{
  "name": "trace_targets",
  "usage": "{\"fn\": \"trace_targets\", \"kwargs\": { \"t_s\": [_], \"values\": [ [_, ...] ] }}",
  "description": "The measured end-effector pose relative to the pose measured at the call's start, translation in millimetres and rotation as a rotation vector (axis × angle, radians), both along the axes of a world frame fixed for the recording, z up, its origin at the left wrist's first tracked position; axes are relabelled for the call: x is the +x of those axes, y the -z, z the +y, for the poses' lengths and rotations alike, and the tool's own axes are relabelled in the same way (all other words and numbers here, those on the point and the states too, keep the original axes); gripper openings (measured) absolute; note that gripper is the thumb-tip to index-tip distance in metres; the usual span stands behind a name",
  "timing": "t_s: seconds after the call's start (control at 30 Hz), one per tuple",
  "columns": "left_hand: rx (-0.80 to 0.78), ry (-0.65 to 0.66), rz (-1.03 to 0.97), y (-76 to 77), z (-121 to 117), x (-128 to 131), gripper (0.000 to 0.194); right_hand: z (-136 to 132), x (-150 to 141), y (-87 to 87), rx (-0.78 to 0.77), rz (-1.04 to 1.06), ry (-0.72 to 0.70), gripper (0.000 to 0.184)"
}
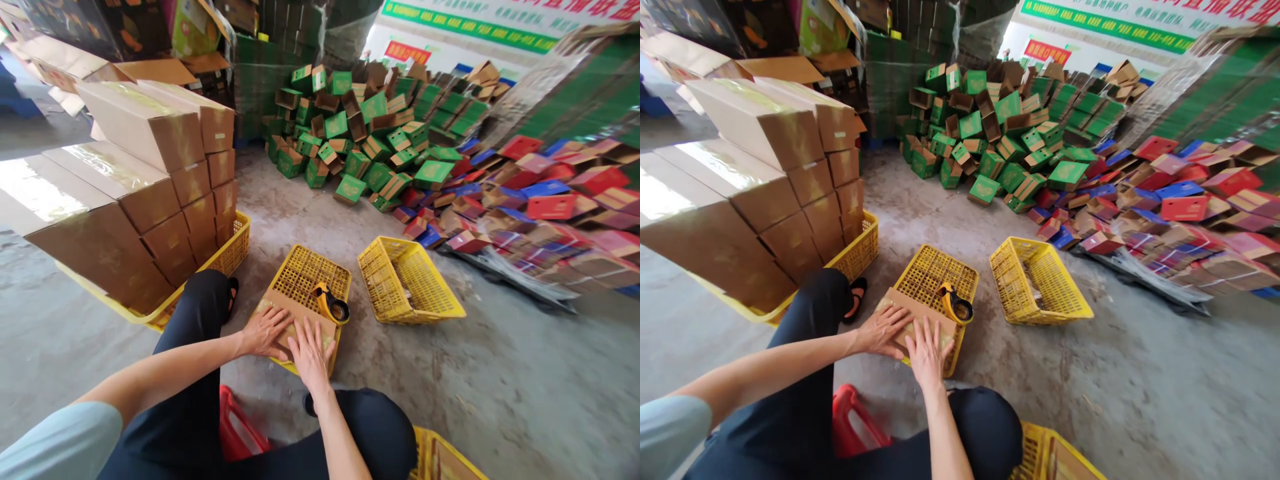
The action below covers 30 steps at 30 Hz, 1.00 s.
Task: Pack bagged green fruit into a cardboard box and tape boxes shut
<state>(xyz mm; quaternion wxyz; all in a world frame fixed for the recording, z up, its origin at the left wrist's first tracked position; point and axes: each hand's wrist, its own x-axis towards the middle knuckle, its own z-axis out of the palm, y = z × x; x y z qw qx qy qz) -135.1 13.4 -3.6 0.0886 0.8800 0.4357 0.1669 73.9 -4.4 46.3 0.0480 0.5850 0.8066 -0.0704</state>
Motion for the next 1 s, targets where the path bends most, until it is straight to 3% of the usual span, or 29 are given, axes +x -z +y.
{"fn": "trace_targets", "kwargs": {
  "t_s": [0.23,0.37,0.6,0.77,0.87,1.0],
  "values": [
    [0.006,-0.133,-0.041,1.6,9.7,5.6,0.120,8.8,-5.9,-2.8,0.024,-0.060,0.189,0.054],
    [0.031,-0.208,-0.045,2.5,6.3,2.0,0.123,11.0,0.9,1.4,0.055,-0.066,0.209,0.055],
    [0.016,-0.362,-0.027,0.7,5.9,-15.8,0.112,8.2,23.8,26.5,0.173,0.007,0.259,0.075],
    [-0.032,-0.457,-0.071,7.6,5.4,-25.7,0.111,8.3,45.8,47.0,0.303,0.171,0.174,0.090],
    [-0.026,-0.454,-0.098,12.0,1.3,-26.7,0.111,4.2,47.1,50.6,0.322,0.163,0.163,0.090],
    [0.051,-0.342,-0.085,11.4,-7.1,-18.2,0.119,-5.8,27.2,42.5,0.322,0.055,0.173,0.074]
  ]
}}
